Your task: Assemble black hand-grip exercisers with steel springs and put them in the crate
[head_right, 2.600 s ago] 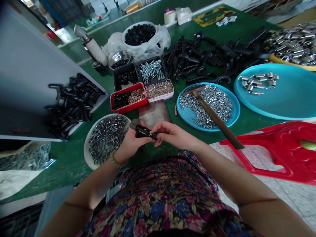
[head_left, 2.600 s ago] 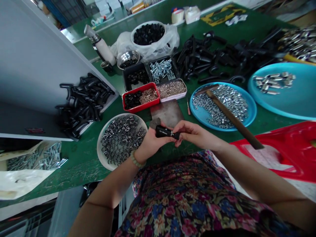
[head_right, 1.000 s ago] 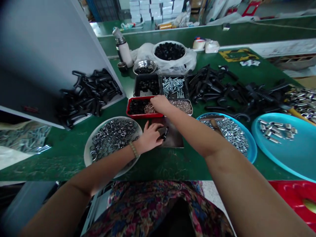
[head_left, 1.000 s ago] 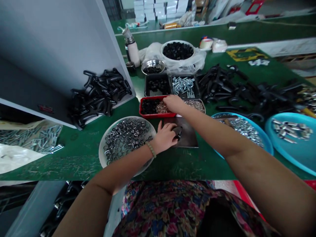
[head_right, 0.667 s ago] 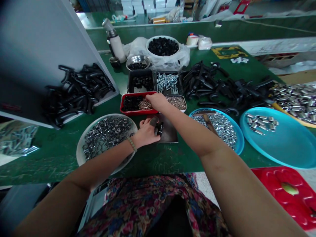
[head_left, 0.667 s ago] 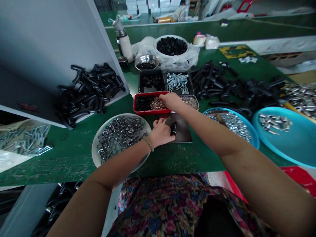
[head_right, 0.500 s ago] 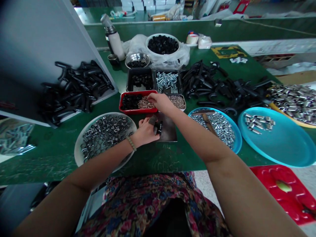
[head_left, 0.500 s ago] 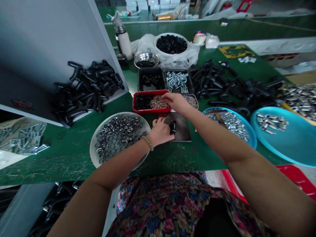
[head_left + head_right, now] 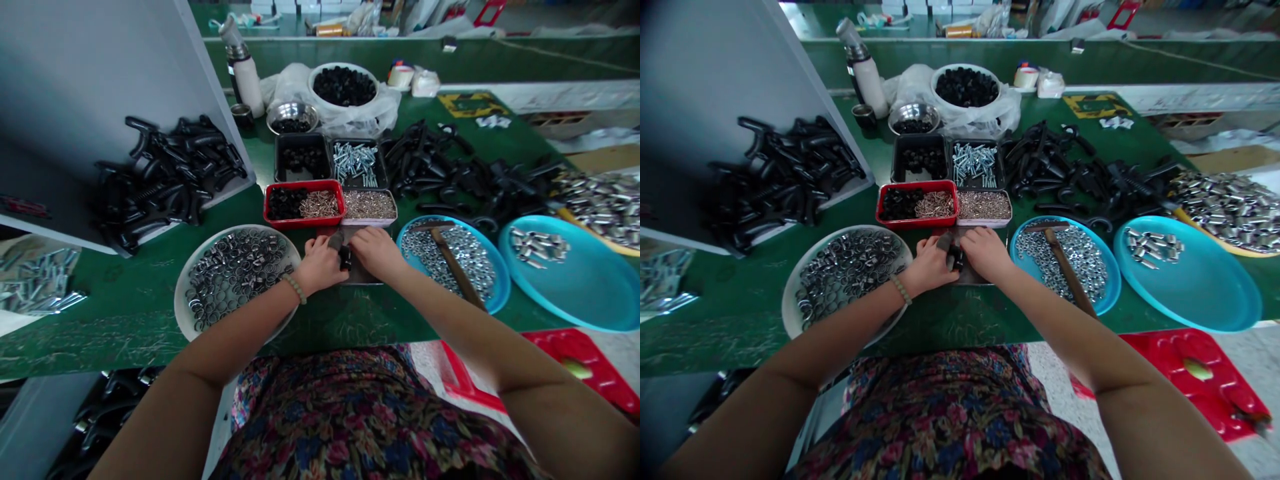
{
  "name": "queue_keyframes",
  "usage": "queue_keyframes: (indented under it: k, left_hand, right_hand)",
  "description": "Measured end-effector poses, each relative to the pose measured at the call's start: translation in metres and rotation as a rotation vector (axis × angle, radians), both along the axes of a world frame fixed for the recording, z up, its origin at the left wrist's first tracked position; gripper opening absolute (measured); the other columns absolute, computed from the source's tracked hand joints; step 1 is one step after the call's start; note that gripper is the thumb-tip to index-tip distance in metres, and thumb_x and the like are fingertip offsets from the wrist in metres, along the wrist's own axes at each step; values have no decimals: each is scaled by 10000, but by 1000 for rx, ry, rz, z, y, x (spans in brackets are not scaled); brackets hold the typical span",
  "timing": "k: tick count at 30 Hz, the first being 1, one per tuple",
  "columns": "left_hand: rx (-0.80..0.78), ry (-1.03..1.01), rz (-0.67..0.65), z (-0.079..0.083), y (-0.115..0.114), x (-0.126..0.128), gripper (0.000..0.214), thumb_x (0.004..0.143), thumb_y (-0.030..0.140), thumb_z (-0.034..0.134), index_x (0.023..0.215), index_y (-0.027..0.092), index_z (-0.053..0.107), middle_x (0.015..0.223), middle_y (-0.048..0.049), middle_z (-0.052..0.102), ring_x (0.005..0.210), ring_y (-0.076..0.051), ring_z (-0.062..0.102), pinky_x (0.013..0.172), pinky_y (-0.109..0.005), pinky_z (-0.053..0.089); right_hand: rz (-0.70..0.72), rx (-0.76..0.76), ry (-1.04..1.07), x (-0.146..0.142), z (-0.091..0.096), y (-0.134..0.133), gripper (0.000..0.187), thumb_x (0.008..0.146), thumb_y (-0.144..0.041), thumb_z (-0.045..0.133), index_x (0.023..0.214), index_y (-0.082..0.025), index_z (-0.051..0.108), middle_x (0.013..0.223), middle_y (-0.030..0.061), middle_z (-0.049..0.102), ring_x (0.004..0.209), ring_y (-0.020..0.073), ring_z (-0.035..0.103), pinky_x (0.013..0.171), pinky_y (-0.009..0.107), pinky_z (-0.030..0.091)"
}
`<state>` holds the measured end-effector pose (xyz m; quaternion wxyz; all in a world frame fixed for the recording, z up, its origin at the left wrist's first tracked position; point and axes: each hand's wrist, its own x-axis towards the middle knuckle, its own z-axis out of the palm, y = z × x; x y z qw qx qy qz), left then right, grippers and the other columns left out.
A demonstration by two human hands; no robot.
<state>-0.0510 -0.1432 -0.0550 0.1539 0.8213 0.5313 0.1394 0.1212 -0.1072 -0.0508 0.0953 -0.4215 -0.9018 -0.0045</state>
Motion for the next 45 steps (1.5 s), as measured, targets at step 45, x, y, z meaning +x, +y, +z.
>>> queue_keyframes:
  k: [45]
  left_hand:
    - [-994, -1522, 454, 64, 9, 13, 245, 817, 277, 566, 1047, 194, 592, 829, -44, 682, 688, -165, 658, 593, -281, 553]
  right_hand:
    - [-1186, -230, -114, 301, 25, -32, 358, 861, -173, 454, 1138, -51, 645, 1020, 248, 659, 803, 234, 606, 685, 337, 413]
